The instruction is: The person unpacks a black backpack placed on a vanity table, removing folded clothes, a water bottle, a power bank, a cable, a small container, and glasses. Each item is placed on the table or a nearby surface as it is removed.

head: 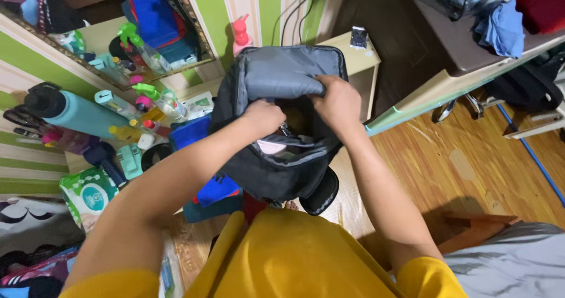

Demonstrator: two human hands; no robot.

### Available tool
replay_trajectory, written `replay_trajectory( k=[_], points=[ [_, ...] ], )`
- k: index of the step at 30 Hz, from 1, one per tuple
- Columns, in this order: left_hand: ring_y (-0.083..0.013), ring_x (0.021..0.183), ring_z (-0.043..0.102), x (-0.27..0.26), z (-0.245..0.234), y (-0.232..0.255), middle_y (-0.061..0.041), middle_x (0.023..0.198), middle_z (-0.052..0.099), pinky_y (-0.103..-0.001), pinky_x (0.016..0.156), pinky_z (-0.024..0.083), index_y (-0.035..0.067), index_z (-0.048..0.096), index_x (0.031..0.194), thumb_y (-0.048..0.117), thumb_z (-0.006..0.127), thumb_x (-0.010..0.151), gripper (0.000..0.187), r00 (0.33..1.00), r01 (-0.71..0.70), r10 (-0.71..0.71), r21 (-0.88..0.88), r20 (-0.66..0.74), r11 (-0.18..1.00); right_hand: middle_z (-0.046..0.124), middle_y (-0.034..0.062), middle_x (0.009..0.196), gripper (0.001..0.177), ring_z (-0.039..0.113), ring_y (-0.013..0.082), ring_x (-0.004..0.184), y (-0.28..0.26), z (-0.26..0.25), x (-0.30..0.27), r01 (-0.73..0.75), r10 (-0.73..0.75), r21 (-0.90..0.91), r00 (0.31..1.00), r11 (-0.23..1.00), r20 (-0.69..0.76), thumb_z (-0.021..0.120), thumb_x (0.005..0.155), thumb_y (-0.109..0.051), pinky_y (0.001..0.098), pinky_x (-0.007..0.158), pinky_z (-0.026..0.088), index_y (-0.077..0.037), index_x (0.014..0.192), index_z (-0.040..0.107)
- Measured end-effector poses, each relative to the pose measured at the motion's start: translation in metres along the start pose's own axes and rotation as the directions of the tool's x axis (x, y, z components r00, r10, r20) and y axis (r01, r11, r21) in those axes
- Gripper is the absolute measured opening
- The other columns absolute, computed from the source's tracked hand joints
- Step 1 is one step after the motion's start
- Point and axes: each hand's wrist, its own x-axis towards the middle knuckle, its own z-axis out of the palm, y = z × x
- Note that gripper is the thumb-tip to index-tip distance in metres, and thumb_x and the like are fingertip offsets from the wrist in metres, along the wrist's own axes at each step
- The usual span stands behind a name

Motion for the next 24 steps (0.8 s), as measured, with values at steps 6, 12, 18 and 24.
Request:
replay_trajectory(
  k=[6,12,18,24],
  points=[
    [-0.0447,0.086,0.069,-0.058,-0.089,-0.02,-0.023,0.089,0.071,-0.054,0.076,0.054,0.007,0.071,0.103,0.02,0.074,0.083,0.024,0.975,0.04,-0.13,-0.428,-0.183,0.903,0.073,0.0144,0.112,0.043,0.068,0.0368,0.105,-0.011,-0.001,0.004,-0.109,0.111,-0.023,0.983,0.994,0.144,0.081,0.079,-0.037,0.0468,0.088,0.053,-0.018,0.118,0.076],
    [-0.0429,0.087,0.069,-0.084,-0.12,-0.012,-0.022,0.089,0.071,-0.053,0.076,0.054,0.006,0.07,0.107,0.018,0.076,0.083,0.028,0.946,-0.073,-0.093,-0.482,-0.312,0.873,0.074,0.0166,0.109,0.046,0.068,0.037,0.105,-0.011,0.007,0.008,-0.184,0.19,-0.053,0.97,0.982,0.155,0.081,0.079,-0.04,0.0466,0.089,0.053,-0.017,0.119,0.076],
    [-0.0386,0.086,0.068,-0.1,-0.159,-0.017,-0.021,0.091,0.07,-0.045,0.077,0.054,0.005,0.069,0.113,0.015,0.075,0.088,0.028,0.809,-0.26,-0.129,-0.547,-0.573,0.796,0.074,0.0195,0.102,0.048,0.071,0.0349,0.098,0.037,0.023,0.01,-0.134,0.102,0.161,0.976,0.978,0.194,0.081,0.078,-0.031,0.0422,0.088,0.055,-0.007,0.119,0.073],
    [-0.0225,0.078,0.072,-0.1,-0.173,-0.024,-0.01,0.082,0.074,-0.034,0.075,0.054,0.004,0.067,0.107,0.012,0.069,0.093,0.016,0.851,-0.215,-0.264,-0.759,-0.455,0.615,0.073,0.0155,0.108,0.039,0.07,0.0323,0.103,0.043,0.032,0.013,0.327,-0.335,0.219,0.942,0.919,0.0,0.084,0.084,-0.02,0.0391,0.093,0.055,-0.004,0.117,0.07]
  ],
)
